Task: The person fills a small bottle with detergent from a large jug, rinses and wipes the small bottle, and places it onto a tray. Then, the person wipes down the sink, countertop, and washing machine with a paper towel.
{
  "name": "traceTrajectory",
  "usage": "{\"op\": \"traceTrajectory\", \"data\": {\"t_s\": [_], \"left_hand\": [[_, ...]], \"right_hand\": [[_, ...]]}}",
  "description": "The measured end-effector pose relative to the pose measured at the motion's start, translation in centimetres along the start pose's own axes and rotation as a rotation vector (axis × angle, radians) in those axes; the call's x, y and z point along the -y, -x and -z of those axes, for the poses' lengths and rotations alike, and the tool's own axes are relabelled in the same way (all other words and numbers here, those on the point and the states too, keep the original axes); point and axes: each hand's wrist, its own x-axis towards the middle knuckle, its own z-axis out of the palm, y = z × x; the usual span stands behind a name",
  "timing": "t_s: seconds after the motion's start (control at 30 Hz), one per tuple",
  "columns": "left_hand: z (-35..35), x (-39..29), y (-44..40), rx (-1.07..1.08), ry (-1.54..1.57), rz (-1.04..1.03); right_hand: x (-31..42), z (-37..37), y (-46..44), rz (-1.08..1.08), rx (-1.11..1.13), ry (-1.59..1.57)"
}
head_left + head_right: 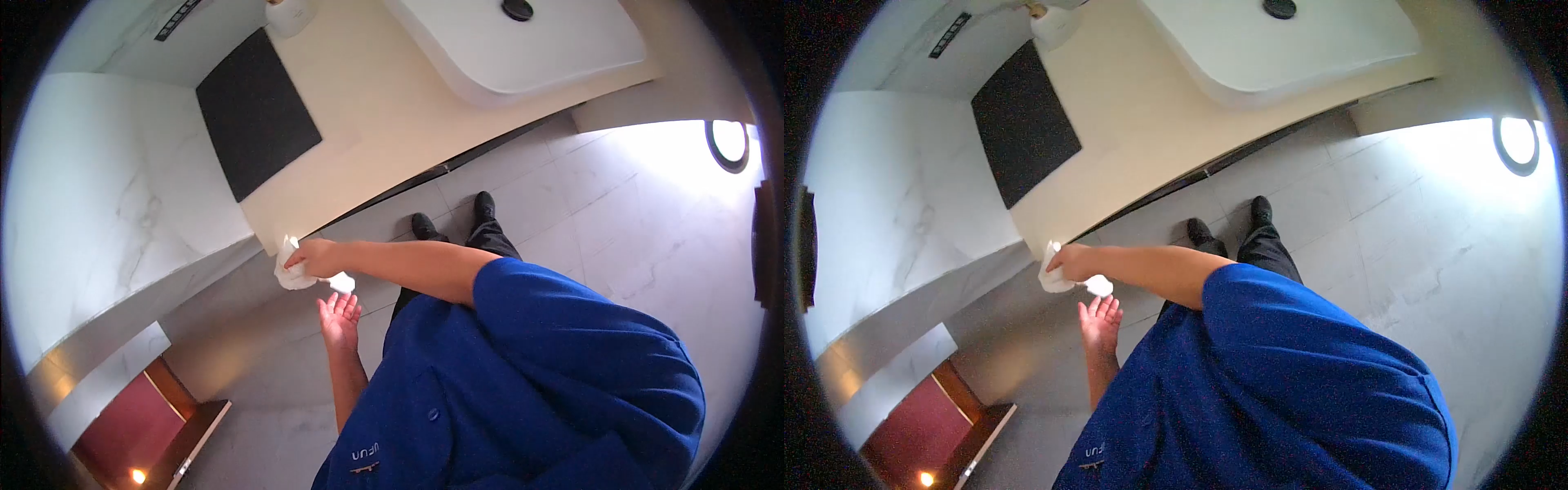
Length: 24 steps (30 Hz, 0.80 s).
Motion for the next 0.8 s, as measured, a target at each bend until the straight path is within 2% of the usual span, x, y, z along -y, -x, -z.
{"op": "traceTrajectory", "data": {"t_s": [0.03,0.1,0.17,0.23,0.3,0.33,0.37,0.53,0.57,0.63,0.73,0.8], "left_hand": [[0.5,0.2,0.1,0.020,0.072,-0.048],[-0.1,0.0,1.1,0.026,0.110,-0.062],[0.0,0.3,1.2,0.115,0.164,-0.046],[-2.9,0.4,1.6,0.158,0.158,-0.041],[-5.6,0.1,1.4,0.201,0.156,-0.035],[-7.4,-0.2,1.6,0.302,0.104,-0.077],[-9.2,-0.7,1.7,0.405,0.049,-0.114],[-19.1,-1.8,3.5,0.636,-0.010,-0.131],[-21.0,-1.9,4.0,0.692,0.022,-0.147],[-24.2,-1.5,5.5,0.866,0.116,-0.194],[-28.3,-0.6,7.3,0.820,-0.042,-0.241],[-30.7,0.6,8.7,0.900,-0.054,-0.321]], "right_hand": [[1.0,-0.5,1.5,-0.005,-0.073,-0.159],[2.5,0.2,4.7,-0.082,-0.075,-0.390],[1.7,1.1,6.8,-0.024,-0.116,-0.888],[2.0,3.8,9.5,0.022,-0.120,-1.201],[2.7,6.2,12.4,0.095,-0.123,-1.290],[3.4,6.9,14.1,0.052,-0.211,-1.328],[3.0,7.5,15.3,0.053,-0.200,-1.408],[3.3,8.9,22.5,0.073,-0.314,-1.614],[3.0,8.8,23.6,0.031,-0.418,-1.617],[1.4,9.0,26.3,0.081,-0.440,-1.633],[0.4,9.8,30.1,0.105,-0.531,-1.697],[-0.7,10.3,32.7,0.230,-0.539,-1.749]]}}
